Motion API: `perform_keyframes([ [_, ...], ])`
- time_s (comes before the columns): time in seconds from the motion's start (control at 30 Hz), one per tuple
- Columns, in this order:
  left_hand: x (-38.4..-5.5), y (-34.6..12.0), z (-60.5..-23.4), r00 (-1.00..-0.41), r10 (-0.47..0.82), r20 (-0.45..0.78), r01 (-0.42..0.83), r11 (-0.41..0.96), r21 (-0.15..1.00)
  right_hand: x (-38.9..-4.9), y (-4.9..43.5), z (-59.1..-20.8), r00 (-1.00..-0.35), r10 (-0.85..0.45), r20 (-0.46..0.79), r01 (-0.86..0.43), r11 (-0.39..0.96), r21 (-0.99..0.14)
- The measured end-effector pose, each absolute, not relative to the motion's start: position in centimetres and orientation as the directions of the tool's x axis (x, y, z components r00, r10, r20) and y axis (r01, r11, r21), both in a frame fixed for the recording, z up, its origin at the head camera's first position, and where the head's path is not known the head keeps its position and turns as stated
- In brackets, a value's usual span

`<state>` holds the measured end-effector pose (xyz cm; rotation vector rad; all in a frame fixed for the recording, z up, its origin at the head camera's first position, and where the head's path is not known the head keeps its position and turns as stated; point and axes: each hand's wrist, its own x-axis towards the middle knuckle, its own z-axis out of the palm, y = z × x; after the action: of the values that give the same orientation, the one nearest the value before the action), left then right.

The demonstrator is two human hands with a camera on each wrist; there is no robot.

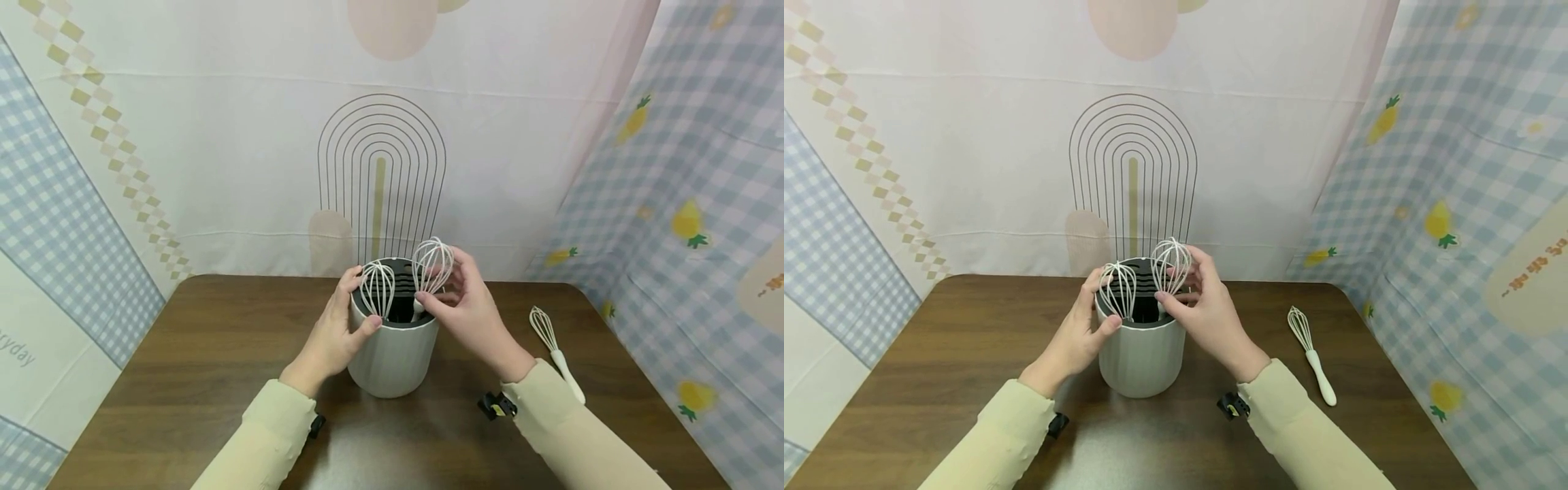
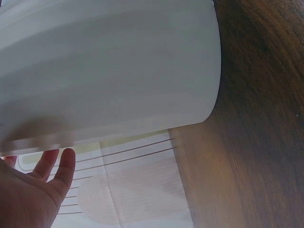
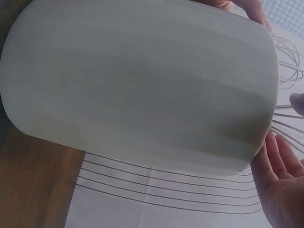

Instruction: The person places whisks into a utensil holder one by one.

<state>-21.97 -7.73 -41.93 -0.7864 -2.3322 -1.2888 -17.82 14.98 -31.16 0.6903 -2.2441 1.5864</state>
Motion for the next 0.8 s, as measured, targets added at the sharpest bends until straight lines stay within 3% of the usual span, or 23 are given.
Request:
perform_keyframes([
  [0.5,-22.0,-7.8,-42.0,-0.781,0.295,0.550,0.622,0.436,0.650,-19.5,16.0,-33.6,-0.858,-0.256,0.445,-0.513,0.430,-0.742],
  [0.8,-22.0,-7.7,-42.0,-0.774,0.298,0.559,0.631,0.433,0.643,-19.2,16.5,-33.3,-0.832,-0.273,0.483,-0.555,0.411,-0.724],
])
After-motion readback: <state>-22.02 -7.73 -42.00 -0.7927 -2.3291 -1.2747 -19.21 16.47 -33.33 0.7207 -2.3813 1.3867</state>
